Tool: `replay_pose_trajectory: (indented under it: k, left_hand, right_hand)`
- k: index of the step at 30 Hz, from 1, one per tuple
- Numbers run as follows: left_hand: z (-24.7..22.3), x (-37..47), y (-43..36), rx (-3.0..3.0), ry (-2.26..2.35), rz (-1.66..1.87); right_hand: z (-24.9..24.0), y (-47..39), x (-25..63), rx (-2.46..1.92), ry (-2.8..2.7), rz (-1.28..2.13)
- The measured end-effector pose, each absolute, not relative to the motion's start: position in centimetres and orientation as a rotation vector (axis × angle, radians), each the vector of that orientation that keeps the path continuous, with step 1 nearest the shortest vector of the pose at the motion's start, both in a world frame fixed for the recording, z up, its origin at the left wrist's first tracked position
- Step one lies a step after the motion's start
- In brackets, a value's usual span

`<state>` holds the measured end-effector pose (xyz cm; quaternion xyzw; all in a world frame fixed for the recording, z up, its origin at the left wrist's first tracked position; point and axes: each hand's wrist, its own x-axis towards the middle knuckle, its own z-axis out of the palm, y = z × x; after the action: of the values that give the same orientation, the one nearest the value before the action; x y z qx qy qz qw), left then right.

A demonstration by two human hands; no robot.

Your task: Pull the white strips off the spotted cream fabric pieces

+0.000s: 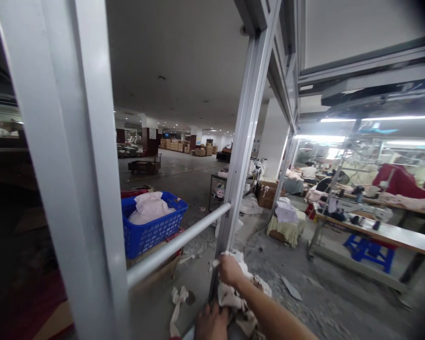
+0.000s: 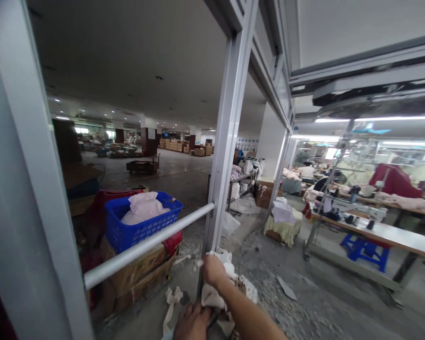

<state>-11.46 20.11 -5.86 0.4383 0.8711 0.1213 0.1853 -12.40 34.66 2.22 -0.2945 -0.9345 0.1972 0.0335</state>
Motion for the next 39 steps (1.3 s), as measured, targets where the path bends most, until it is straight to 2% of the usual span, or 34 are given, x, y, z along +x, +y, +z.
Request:
replay_pose_trajectory:
  k: [7,11,14,16,19,21,26,30,33,35,39]
  left_hand:
    - [-5.7,-11.2,19.7,1.251,2.461,0.395]
    - [-6.1,-11.0,19.6,1.260,2.490,0.414]
    - [-6.4,-11.0,19.6,1.279,2.504,0.422]
    - [-6.5,-11.0,19.5,1.296,2.505,0.427]
    - [-6.4,-11.0,19.3,1.310,2.495,0.414]
    - [-6.2,-11.1,19.2,1.317,2.492,0.404]
    - [-5.8,-11.1,19.1,1.328,2.495,0.413]
    - [-5.7,-11.1,19.0,1.326,2.484,0.404]
    - [-5.7,-11.1,19.0,1.341,2.475,0.391]
    - [-5.8,-11.1,18.9,1.353,2.472,0.384]
    - [-6.0,-11.1,19.0,1.355,2.495,0.385]
  right_hand:
    - [7.4,35.6,-10.9,-0.607,-2.612,1.226]
    - [8.5,34.6,-9.1,-0.399,-2.665,1.358]
    - [6.8,33.9,-7.5,-0.424,-2.939,1.289]
    - [4.8,33.5,-6.4,-0.532,-3.098,1.104]
    - [2.5,33.6,-5.7,-0.730,-3.085,0.843]
    - [2.3,34.4,-6.1,-0.836,-2.990,0.882]
    - [5.7,37.0,-8.4,-1.004,-2.590,1.280]
    - [11.3,38.0,-9.1,-0.842,-2.394,1.368]
    - [14.8,38.0,-9.0,-0.680,-2.471,1.322]
    - [15.1,37.3,-8.9,-0.624,-2.662,1.234]
    - [9.5,34.1,-8.5,-0.743,-3.083,0.767]
